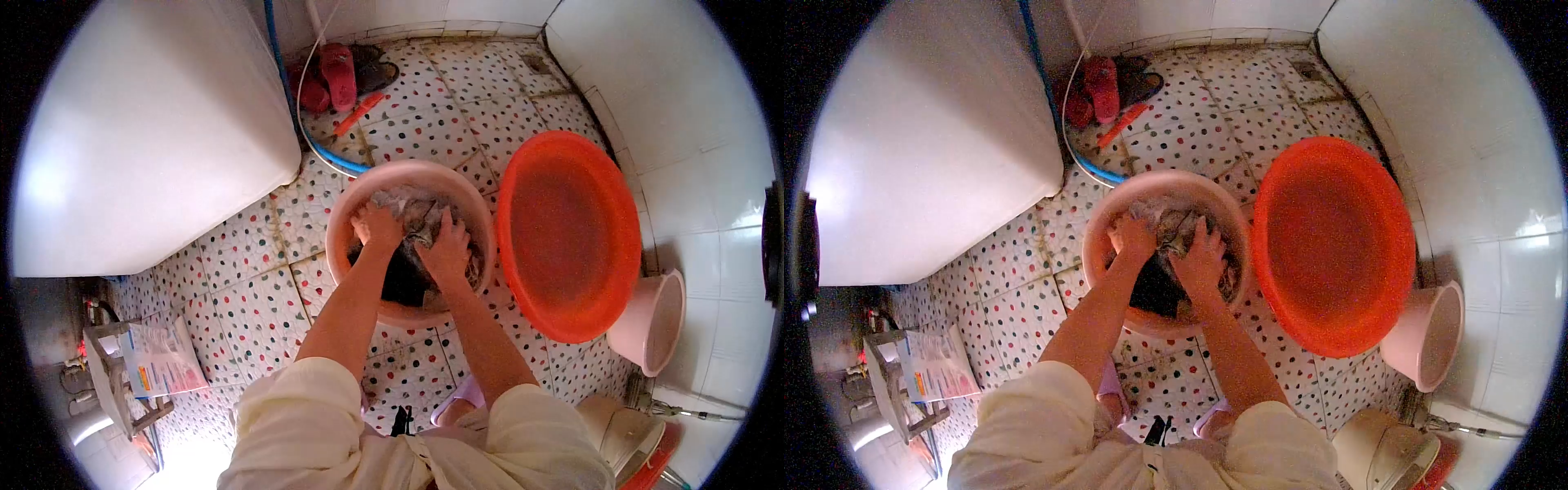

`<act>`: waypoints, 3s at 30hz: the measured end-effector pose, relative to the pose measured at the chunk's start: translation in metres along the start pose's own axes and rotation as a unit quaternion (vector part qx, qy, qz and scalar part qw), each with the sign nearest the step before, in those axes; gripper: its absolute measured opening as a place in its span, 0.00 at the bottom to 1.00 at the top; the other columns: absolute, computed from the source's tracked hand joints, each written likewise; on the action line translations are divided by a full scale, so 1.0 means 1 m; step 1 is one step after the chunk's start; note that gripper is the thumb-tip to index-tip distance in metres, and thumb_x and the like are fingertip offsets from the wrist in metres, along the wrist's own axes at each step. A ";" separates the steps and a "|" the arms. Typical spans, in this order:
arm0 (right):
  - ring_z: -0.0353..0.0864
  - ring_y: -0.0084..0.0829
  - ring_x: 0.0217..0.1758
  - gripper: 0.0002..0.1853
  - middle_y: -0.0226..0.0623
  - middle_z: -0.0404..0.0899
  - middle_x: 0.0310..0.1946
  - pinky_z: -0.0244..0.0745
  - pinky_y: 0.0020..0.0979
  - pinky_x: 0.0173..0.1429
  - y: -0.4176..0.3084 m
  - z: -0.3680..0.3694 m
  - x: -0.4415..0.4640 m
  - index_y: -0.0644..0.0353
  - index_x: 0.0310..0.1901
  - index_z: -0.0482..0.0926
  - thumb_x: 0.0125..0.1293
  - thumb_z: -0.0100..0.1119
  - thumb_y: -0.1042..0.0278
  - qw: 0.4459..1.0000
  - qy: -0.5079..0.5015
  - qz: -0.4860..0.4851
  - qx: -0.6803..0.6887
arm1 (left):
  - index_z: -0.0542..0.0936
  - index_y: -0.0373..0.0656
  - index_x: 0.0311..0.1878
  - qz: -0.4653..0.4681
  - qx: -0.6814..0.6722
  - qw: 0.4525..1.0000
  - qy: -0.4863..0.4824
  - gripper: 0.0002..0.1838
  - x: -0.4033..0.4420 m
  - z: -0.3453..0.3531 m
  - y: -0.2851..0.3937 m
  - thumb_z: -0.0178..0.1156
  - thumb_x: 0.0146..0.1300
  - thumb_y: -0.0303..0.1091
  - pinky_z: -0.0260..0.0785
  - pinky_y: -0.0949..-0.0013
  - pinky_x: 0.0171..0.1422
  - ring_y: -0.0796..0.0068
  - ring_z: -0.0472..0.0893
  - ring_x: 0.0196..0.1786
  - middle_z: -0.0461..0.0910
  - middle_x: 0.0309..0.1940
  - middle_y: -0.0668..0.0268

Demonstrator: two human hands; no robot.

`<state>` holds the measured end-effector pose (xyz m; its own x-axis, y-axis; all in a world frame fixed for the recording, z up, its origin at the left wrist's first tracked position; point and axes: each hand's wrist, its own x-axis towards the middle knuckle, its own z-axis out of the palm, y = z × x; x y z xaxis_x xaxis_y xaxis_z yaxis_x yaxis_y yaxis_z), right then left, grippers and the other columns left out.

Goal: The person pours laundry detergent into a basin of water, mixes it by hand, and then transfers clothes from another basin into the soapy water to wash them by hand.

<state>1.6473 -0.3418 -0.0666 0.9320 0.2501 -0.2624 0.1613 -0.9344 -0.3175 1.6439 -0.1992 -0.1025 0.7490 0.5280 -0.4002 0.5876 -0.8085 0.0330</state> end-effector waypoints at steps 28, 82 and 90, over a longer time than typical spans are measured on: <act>0.64 0.37 0.65 0.42 0.39 0.66 0.62 0.61 0.36 0.68 0.032 0.026 0.075 0.58 0.63 0.64 0.42 0.73 0.75 0.831 -0.110 -0.075 0.541 | 0.63 0.39 0.65 0.238 -0.609 0.751 0.088 0.30 -0.028 -0.057 -0.024 0.46 0.68 0.52 0.58 0.63 0.65 0.62 0.70 0.60 0.69 0.59 0.59; 0.75 0.31 0.49 0.23 0.40 0.74 0.41 0.75 0.29 0.49 0.105 0.079 0.074 0.57 0.54 0.69 0.57 0.42 0.88 0.816 -0.100 -0.045 0.567 | 0.61 0.39 0.66 0.035 -0.244 0.968 -0.044 0.43 0.000 0.042 -0.062 0.61 0.53 0.56 0.63 0.52 0.63 0.44 0.68 0.61 0.68 0.61 0.52; 0.70 0.33 0.53 0.30 0.36 0.68 0.53 0.70 0.29 0.53 0.061 -0.070 0.017 0.61 0.60 0.63 0.52 0.46 0.87 0.617 -0.070 -0.014 0.784 | 0.66 0.37 0.62 0.140 -0.416 0.879 -0.184 0.43 0.024 0.051 -0.067 0.72 0.44 0.47 0.55 0.64 0.68 0.58 0.67 0.62 0.70 0.59 0.55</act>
<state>1.6952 -0.4122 -0.0264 0.8808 0.3827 -0.2787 -0.4382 0.4362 -0.7859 1.6070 -0.1451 -0.1611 0.8402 0.0947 -0.5340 0.5311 -0.3426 0.7749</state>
